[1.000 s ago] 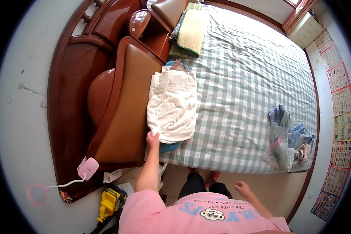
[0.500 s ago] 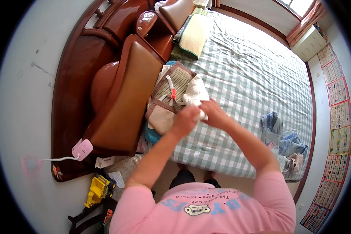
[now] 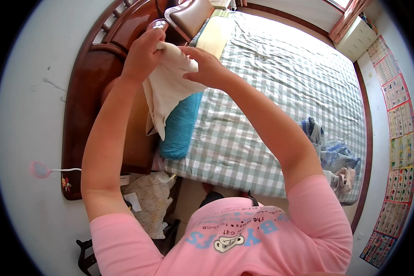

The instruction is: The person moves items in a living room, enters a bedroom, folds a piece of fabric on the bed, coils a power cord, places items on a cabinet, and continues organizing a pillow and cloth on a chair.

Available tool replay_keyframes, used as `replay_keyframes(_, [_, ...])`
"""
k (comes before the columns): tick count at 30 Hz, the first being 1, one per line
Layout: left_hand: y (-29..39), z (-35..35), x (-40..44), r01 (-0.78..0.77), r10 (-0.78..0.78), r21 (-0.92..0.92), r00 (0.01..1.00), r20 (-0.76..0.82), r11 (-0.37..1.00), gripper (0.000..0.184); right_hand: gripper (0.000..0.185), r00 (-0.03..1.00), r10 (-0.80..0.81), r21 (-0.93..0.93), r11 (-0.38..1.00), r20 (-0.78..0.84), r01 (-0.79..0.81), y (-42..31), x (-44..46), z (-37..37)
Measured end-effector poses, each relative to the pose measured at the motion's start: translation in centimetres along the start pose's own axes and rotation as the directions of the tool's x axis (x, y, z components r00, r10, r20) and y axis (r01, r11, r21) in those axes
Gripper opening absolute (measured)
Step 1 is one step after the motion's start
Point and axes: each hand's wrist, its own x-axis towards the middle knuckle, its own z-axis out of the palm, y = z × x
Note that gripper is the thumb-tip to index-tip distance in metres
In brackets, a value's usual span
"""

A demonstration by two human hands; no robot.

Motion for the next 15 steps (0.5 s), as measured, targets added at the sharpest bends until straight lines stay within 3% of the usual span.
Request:
replay_keyframes(3, [0.8, -1.3, -1.8, 0.000, -0.001, 0.020, 0.999, 0.052, 1.000, 0.023, 0.076, 0.993, -0.119, -0.097, 0.989, -0.029, 0.115, -0.6, 0.0, 0.8])
replay_keyframes(4, [1.8, -1.1, -3.2, -0.004, 0.006, -0.021, 0.994, 0.112, 1.000, 0.023, 0.064, 0.974, -0.187, -0.035, 0.982, -0.129, 0.184, -0.9, 0.2, 1.4])
replay_keyframes(5, [2.6, -0.9, -4.6, -0.003, 0.014, -0.065, 0.985, 0.172, 0.998, 0.024, 0.064, 0.974, -0.192, -0.031, 0.981, -0.125, 0.189, -1.2, 0.4, 2.2])
replay_keyframes(7, [3.1, -0.4, -7.4, -0.067, 0.088, -0.169, 0.988, 0.124, 0.983, 0.024, 0.047, 0.923, -0.367, 0.027, 0.930, 0.116, 0.367, -1.7, 0.7, 4.0])
replay_keyframes(9, [2.9, -0.3, -11.1, 0.102, -0.077, -0.194, 0.988, 0.134, 0.976, 0.023, 0.032, 0.928, -0.143, 0.175, 0.981, 0.343, 0.086, -1.1, -1.6, 7.3])
replay_keyframes(11, [3.1, -0.2, -15.4, 0.214, -0.192, -0.206, 0.973, 0.125, 0.955, 0.022, 0.031, 0.924, -0.078, 0.029, 0.997, 0.375, 0.073, 1.3, -4.5, 10.3])
replay_keyframes(13, [3.4, 0.6, -20.0, 0.326, -0.318, -0.269, 0.945, 0.073, 0.906, 0.023, 0.028, 0.905, 0.072, -0.240, 0.970, 0.419, 0.034, 6.3, -9.2, 13.7])
replay_keyframes(15, [3.8, 1.6, -24.0, 0.399, -0.406, -0.260, 0.913, 0.031, 0.879, 0.025, 0.026, 0.902, 0.138, -0.298, 0.955, 0.410, -0.011, 10.0, -13.7, 16.8])
